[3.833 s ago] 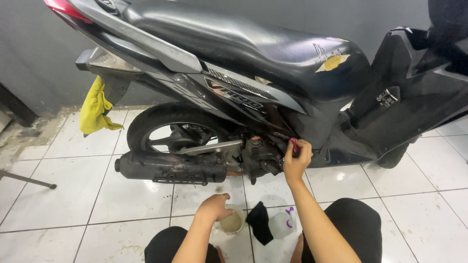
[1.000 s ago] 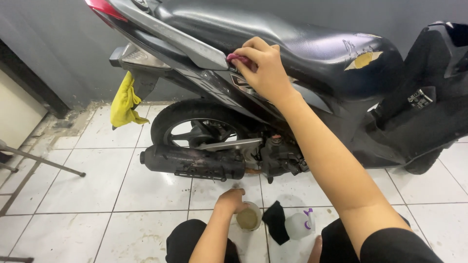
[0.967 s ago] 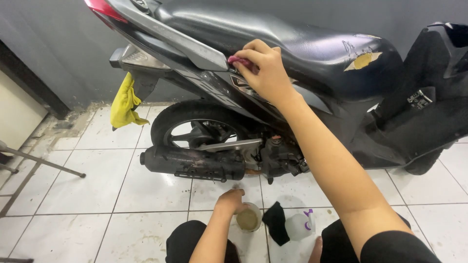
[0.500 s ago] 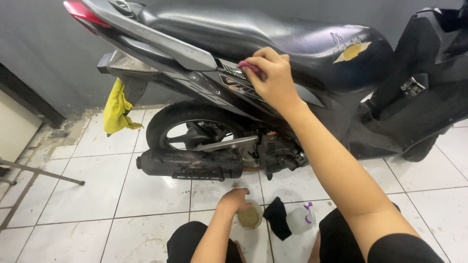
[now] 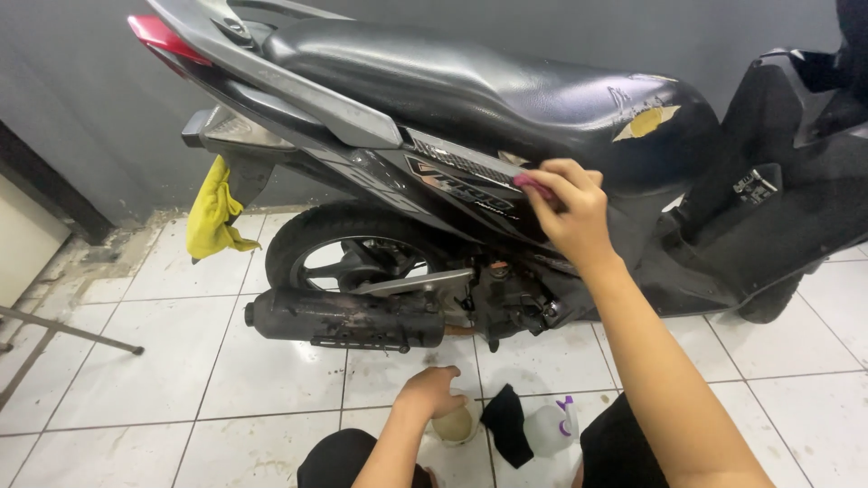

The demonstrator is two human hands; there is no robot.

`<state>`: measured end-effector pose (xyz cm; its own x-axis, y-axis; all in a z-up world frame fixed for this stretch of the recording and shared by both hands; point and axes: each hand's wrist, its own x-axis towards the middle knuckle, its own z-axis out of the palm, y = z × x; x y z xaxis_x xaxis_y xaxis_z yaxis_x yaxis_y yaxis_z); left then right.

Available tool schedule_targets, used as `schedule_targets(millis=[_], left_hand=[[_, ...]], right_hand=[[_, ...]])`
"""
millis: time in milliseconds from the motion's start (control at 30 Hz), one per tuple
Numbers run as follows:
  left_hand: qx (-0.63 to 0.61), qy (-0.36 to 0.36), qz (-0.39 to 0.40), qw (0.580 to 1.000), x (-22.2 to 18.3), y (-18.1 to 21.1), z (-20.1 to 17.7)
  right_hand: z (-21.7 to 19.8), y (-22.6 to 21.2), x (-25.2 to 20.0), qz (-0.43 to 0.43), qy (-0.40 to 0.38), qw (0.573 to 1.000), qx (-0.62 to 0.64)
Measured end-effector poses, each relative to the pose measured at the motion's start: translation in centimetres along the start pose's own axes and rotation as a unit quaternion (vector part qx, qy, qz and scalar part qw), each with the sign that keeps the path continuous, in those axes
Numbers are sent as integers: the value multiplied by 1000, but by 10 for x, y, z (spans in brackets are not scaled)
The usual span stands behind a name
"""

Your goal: The person sprays a cleaning solution from a bottle onto the side panel of a motorcycle. They then dip a cloth into a small container of liquid and wipe the motorcycle's bodywork, focusing on the area near the rear wheel and exhaust.

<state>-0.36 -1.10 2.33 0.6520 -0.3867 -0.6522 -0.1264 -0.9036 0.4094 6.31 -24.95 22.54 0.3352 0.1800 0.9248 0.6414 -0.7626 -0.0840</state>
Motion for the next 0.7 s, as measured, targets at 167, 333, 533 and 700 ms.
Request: schedule_targets(millis=[167, 333, 533, 700], left_hand=[[1, 3, 8, 1000, -6, 5, -1], [-6, -5, -7, 1000, 8, -4, 3], [3, -13, -36, 999, 21, -20, 6], [3, -9, -31, 999, 0, -6, 2]], right_hand=[[-6, 24, -42, 55, 79, 995, -41], [40, -25, 22, -34, 51, 998, -14], [75, -62, 69, -39, -3, 998, 50], [33, -28, 8, -1, 42, 999, -5]])
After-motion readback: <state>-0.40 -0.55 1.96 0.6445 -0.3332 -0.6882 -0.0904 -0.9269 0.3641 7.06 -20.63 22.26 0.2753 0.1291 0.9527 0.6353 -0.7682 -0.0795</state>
